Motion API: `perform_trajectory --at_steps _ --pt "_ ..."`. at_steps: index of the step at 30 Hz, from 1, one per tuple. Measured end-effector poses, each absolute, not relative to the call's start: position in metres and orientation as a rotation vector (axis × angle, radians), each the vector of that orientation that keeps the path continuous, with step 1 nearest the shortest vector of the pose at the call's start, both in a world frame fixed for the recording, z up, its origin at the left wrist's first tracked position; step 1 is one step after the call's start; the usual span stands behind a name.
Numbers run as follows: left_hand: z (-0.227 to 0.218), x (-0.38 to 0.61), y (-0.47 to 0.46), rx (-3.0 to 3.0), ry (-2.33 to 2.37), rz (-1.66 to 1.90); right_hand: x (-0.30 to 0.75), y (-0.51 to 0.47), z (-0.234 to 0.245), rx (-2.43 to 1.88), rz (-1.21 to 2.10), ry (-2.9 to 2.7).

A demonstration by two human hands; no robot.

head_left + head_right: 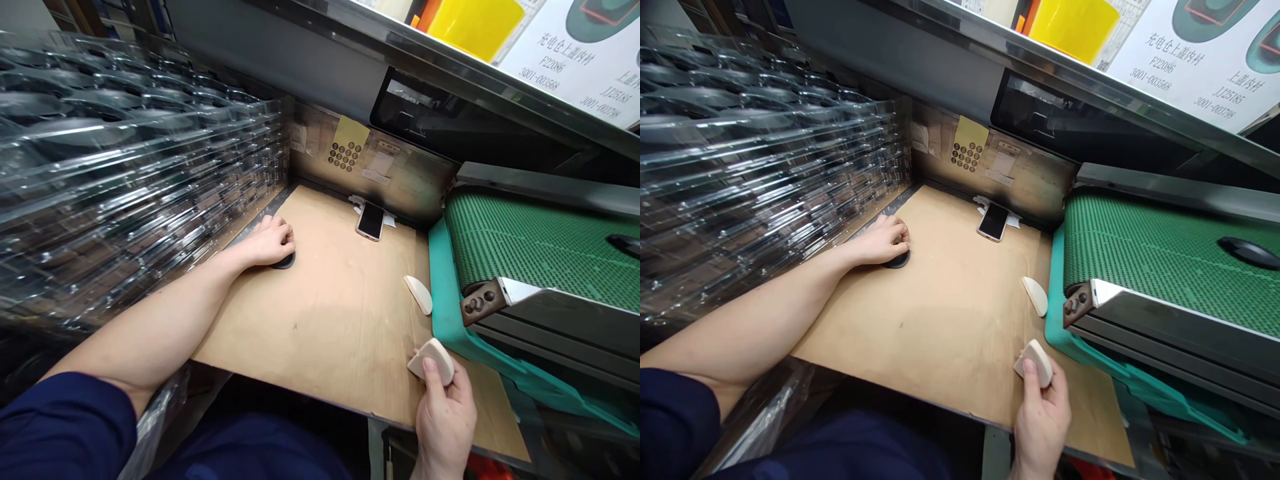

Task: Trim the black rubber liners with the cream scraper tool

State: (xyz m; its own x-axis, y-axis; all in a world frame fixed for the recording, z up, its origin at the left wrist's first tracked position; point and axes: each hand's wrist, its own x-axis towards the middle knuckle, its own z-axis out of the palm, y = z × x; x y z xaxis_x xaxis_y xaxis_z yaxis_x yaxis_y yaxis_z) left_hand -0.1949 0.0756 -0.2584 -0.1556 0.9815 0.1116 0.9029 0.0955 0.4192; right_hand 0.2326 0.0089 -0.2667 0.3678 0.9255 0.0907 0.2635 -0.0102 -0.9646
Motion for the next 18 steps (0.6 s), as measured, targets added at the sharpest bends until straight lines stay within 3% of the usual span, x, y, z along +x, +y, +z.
perform_trajectory --at_steps 18 --pt "-0.2647 -0.1942 0.0795 1.865 2.235 0.636 0.2318 0.0084 -0.2651 -1.53 0.753 -1.101"
